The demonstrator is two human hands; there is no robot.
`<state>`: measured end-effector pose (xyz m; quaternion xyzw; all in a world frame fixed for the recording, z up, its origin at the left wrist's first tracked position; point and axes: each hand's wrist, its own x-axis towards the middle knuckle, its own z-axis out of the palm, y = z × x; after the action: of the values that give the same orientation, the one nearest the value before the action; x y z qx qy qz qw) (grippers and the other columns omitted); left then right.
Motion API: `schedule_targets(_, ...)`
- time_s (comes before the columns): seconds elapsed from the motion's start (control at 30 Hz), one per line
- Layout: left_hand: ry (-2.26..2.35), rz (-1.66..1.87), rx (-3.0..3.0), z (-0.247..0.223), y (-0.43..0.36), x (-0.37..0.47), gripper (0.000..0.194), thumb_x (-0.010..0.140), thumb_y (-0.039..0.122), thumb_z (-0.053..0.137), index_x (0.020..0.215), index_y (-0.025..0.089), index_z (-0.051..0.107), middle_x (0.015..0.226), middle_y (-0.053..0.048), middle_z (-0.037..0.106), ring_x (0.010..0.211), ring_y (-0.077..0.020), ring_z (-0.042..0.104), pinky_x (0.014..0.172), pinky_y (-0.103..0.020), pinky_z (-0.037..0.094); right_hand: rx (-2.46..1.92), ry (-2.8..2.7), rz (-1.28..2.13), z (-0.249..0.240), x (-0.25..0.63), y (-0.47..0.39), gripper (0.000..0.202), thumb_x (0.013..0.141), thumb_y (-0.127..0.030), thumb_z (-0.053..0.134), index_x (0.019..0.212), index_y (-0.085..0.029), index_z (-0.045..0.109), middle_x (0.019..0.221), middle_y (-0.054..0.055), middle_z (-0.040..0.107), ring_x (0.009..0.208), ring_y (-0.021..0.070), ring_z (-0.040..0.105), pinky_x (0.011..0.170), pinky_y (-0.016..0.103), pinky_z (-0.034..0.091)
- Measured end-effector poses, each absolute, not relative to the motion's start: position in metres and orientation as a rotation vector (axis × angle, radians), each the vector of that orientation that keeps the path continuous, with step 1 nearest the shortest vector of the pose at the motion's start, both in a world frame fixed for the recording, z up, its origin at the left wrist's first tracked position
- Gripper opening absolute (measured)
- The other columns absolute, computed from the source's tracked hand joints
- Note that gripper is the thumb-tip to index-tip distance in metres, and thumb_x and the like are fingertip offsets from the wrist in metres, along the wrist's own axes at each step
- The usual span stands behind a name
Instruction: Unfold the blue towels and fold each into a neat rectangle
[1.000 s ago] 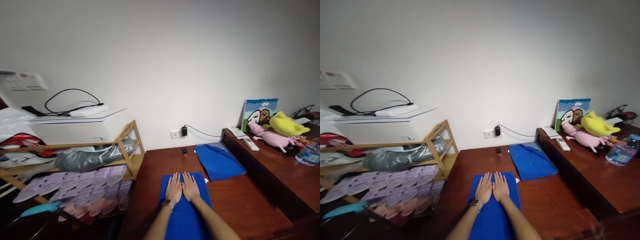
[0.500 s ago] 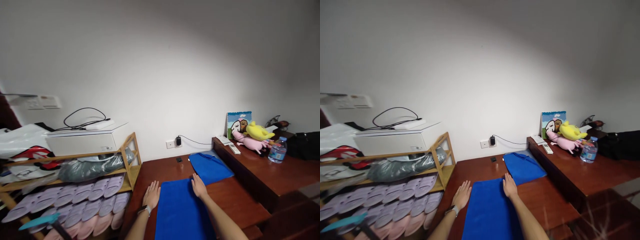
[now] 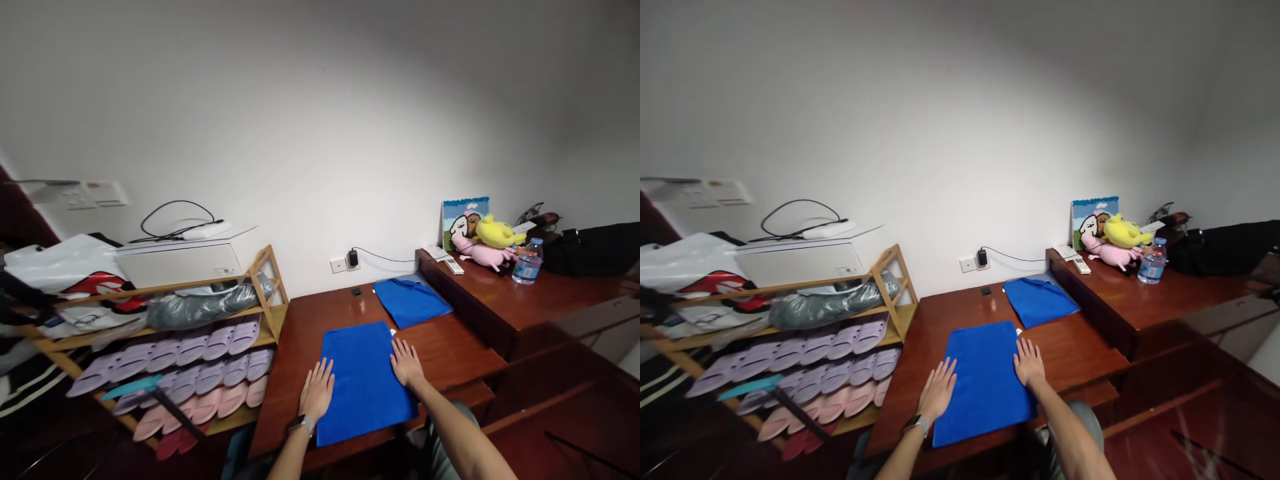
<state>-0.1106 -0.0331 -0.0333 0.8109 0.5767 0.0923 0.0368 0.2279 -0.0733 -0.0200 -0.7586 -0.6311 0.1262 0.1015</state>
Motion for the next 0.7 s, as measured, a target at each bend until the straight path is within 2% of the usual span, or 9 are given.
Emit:
schedule_targets(0.17,1.731,0.312,2.55,-0.042,-0.03,-0.133,0.057,0.112,0.04,0.027,0.166,0.033,0.045,0.174,-0.004,0.042,0.161,-0.0247,0.04,0.132,-0.052,0.033,-2.219,-1.844,0.312,-0.034,0.227,-0.068,0.069,0.108,-0.044,0.025,0.172,-0.019,0.031,0.179,0.007,0.027,0.167,0.0265,0.021,0.136,0.053,0.013)
schedule_targets(0.27,1.721,0.352,2.565,-0.043,-0.031,-0.137,0.057,0.112,0.04,0.025,0.166,0.034,0.045,0.174,-0.003,0.042,0.161,-0.0238,0.04,0.133,-0.051,0.032,-2.197,-1.888,0.295,-0.033,0.228,-0.065,0.069,0.108,-0.043,0.025,0.172,-0.017,0.031,0.179,0.008,0.027,0.168,0.0264,0.019,0.136,0.053,0.011)
schedule_targets(0.53,1.879,0.281,2.431,-0.031,-0.02,-0.128,0.056,0.111,0.039,0.029,0.163,0.037,0.049,0.175,-0.003,0.041,0.163,-0.0278,0.037,0.132,-0.057,0.029,-2.206,-1.929,0.352,-0.024,0.232,-0.047,0.069,0.109,-0.045,0.025,0.173,-0.02,0.028,0.181,0.005,0.021,0.169,0.0268,0.015,0.136,0.052,0.007)
schedule_targets(0.63,1.856,0.331,2.463,-0.032,-0.01,-0.136,0.054,0.111,0.042,0.032,0.161,0.037,0.053,0.172,-0.003,0.047,0.161,-0.0257,0.041,0.133,-0.056,0.028,-2.191,-1.939,0.347,-0.027,0.233,-0.041,0.069,0.109,-0.045,0.024,0.173,-0.021,0.027,0.181,0.004,0.021,0.169,0.0281,0.013,0.136,0.053,0.008)
schedule_targets(0.7,1.867,0.434,2.472,-0.036,-0.004,-0.142,0.055,0.111,0.044,0.031,0.159,0.033,0.055,0.168,-0.004,0.053,0.158,-0.0239,0.045,0.133,-0.052,0.031,-2.162,-1.946,0.334,-0.031,0.233,-0.038,0.069,0.108,-0.045,0.026,0.173,-0.02,0.03,0.181,0.005,0.023,0.169,0.0281,0.014,0.136,0.053,0.008)
